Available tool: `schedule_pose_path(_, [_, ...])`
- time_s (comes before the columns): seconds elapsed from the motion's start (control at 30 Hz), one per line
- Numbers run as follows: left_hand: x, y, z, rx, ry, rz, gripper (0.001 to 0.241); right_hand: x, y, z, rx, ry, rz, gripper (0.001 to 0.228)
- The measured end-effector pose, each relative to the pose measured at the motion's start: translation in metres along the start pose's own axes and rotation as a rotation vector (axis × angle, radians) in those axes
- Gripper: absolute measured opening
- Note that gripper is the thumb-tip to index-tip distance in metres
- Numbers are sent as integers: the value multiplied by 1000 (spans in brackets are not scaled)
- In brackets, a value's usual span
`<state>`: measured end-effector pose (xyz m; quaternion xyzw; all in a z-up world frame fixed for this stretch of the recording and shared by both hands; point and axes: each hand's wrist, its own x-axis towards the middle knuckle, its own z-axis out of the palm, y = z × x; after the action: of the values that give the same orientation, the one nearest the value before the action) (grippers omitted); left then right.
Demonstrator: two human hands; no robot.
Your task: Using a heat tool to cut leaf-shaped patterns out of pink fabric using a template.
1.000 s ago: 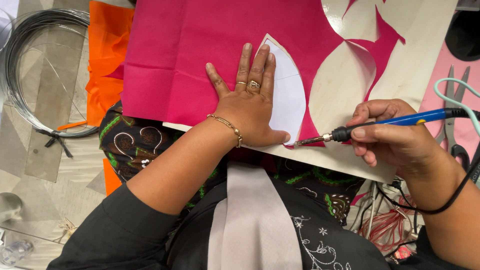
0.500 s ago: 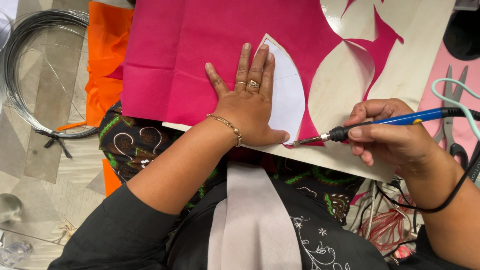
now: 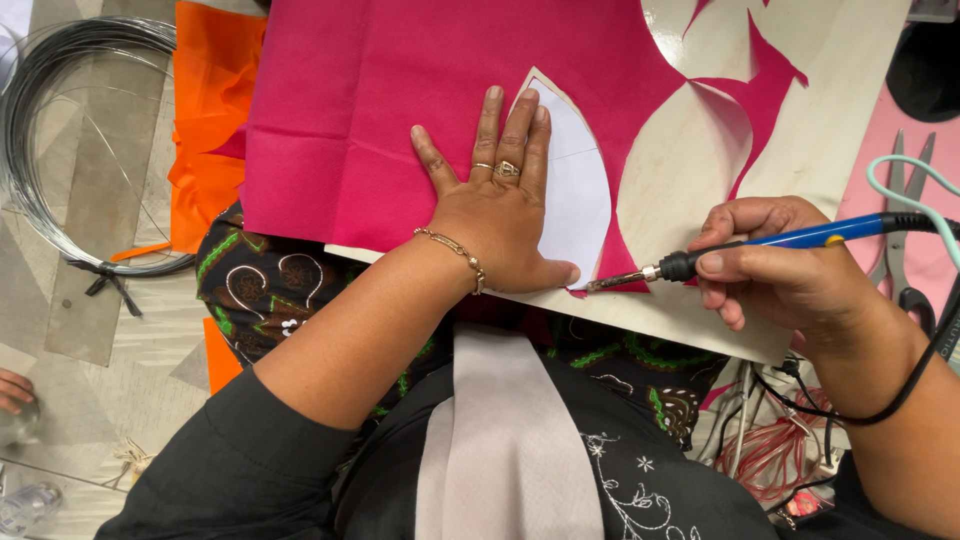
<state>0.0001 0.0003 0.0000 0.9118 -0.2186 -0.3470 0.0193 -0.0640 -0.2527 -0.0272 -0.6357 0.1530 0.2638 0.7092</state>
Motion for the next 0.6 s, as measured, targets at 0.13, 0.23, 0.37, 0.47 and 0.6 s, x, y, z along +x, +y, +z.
schedule_pose_path(0.13, [1, 0, 1, -5, 3, 0, 131, 0, 1, -2, -1, -15, -20, 10])
schedule_pose_path(0.23, [0, 0, 1, 3, 11, -2, 131, -1, 0, -2, -16, 6, -10, 11])
schedule_pose_path(0.37, [0, 1, -1, 4, -18, -10, 130, -2, 0, -2, -30, 50, 13, 12])
schedule_pose_path(0.47, [-1, 1, -2, 6, -23, -12, 130, -3, 0, -4, -32, 61, 22, 13])
schedule_pose_path(0.6, [-1, 1, -2, 6, -17, -11, 130, -2, 1, -8, -40, 57, 21, 12])
